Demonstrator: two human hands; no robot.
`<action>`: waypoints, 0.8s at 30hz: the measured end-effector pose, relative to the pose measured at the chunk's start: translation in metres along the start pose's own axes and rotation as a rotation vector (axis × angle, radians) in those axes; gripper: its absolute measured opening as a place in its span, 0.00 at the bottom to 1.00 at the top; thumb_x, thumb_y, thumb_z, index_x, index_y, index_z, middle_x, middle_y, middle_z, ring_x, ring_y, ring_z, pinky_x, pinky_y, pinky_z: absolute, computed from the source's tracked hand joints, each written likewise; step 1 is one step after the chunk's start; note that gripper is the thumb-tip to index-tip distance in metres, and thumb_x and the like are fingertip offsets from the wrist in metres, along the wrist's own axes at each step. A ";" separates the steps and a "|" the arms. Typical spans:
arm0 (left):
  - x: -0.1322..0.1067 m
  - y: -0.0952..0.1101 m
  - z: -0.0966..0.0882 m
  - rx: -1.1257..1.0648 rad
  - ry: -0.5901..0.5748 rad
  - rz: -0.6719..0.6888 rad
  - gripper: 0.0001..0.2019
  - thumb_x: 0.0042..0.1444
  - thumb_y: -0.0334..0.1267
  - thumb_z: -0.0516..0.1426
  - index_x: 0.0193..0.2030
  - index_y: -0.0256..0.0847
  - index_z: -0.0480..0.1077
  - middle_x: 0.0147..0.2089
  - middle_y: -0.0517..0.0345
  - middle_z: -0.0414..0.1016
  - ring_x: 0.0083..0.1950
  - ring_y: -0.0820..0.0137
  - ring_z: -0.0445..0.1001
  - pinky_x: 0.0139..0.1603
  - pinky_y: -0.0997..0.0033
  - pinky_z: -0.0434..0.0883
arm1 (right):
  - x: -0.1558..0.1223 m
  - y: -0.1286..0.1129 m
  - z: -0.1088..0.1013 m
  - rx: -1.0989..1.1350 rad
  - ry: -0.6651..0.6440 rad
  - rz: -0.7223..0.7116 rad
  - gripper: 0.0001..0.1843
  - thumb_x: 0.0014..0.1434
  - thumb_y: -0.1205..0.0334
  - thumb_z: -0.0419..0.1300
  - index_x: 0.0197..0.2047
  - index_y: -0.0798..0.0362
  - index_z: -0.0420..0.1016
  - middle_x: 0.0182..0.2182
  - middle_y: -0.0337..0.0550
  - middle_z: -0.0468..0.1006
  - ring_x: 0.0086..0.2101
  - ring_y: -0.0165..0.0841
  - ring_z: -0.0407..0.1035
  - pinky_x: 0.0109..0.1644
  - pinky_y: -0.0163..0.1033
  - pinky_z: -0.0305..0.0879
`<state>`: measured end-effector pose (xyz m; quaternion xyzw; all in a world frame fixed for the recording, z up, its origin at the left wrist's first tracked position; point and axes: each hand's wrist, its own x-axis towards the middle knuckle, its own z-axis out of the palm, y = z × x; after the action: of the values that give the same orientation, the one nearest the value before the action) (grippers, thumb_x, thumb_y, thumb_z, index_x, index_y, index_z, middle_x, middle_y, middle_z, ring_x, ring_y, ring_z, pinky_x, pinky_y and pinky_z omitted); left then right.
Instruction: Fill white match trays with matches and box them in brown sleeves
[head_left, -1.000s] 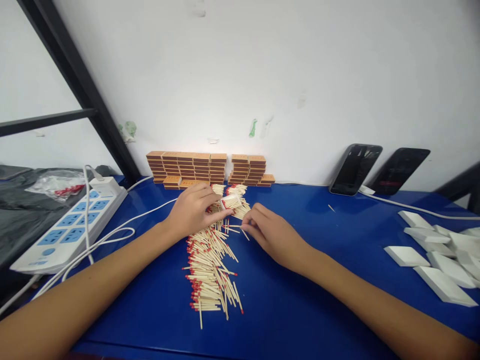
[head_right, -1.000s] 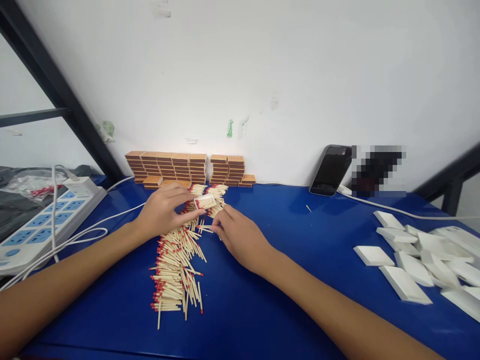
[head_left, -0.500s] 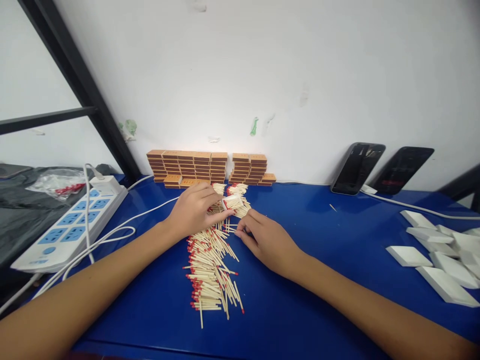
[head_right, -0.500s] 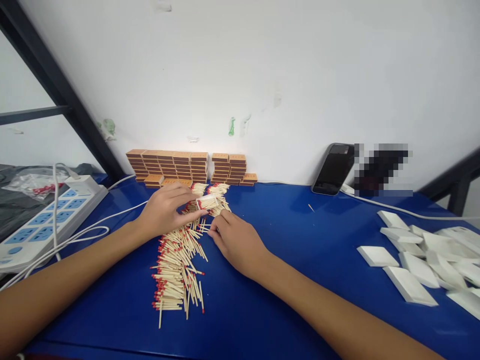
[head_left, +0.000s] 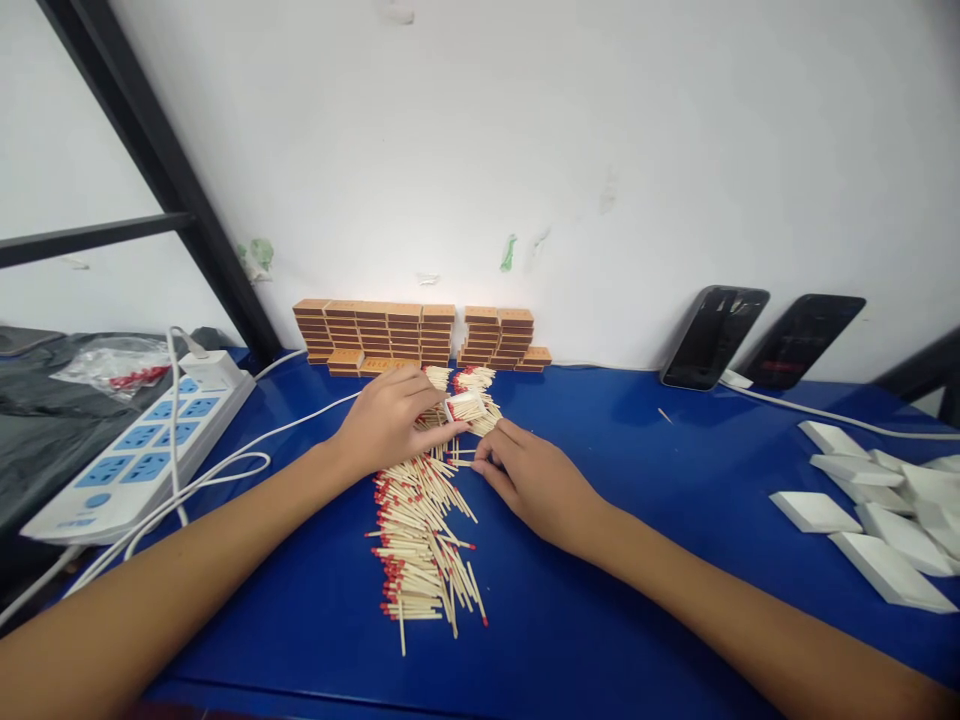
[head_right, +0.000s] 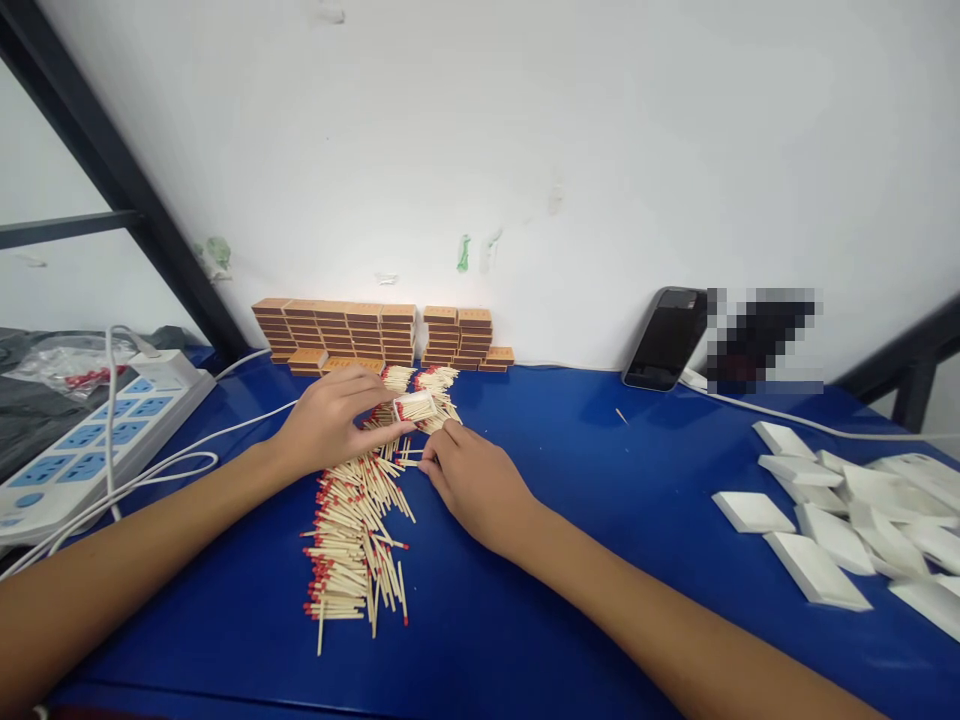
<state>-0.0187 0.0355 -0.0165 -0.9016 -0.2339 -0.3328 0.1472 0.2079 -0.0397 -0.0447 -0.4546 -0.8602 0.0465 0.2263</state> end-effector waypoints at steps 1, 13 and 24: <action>0.000 0.000 0.000 -0.004 -0.005 0.007 0.17 0.63 0.52 0.61 0.42 0.37 0.79 0.35 0.51 0.80 0.40 0.62 0.77 0.44 0.59 0.75 | 0.000 0.001 -0.001 0.011 -0.005 0.005 0.03 0.69 0.65 0.59 0.40 0.53 0.71 0.39 0.43 0.76 0.34 0.33 0.70 0.38 0.39 0.65; 0.001 0.006 -0.001 -0.068 -0.087 0.086 0.20 0.63 0.55 0.60 0.43 0.37 0.78 0.38 0.50 0.80 0.42 0.62 0.77 0.45 0.60 0.76 | 0.000 0.018 -0.022 0.010 0.167 0.065 0.06 0.72 0.61 0.52 0.44 0.51 0.69 0.41 0.45 0.74 0.36 0.34 0.70 0.40 0.39 0.66; 0.003 0.017 -0.002 -0.123 -0.083 0.126 0.18 0.64 0.53 0.60 0.44 0.37 0.77 0.38 0.50 0.80 0.41 0.63 0.78 0.44 0.61 0.76 | 0.002 0.020 -0.019 -0.126 0.141 -0.023 0.09 0.74 0.61 0.50 0.43 0.51 0.69 0.40 0.46 0.73 0.37 0.36 0.71 0.40 0.40 0.68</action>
<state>-0.0093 0.0209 -0.0147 -0.9349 -0.1618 -0.2988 0.1023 0.2299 -0.0288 -0.0329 -0.4602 -0.8486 -0.0424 0.2576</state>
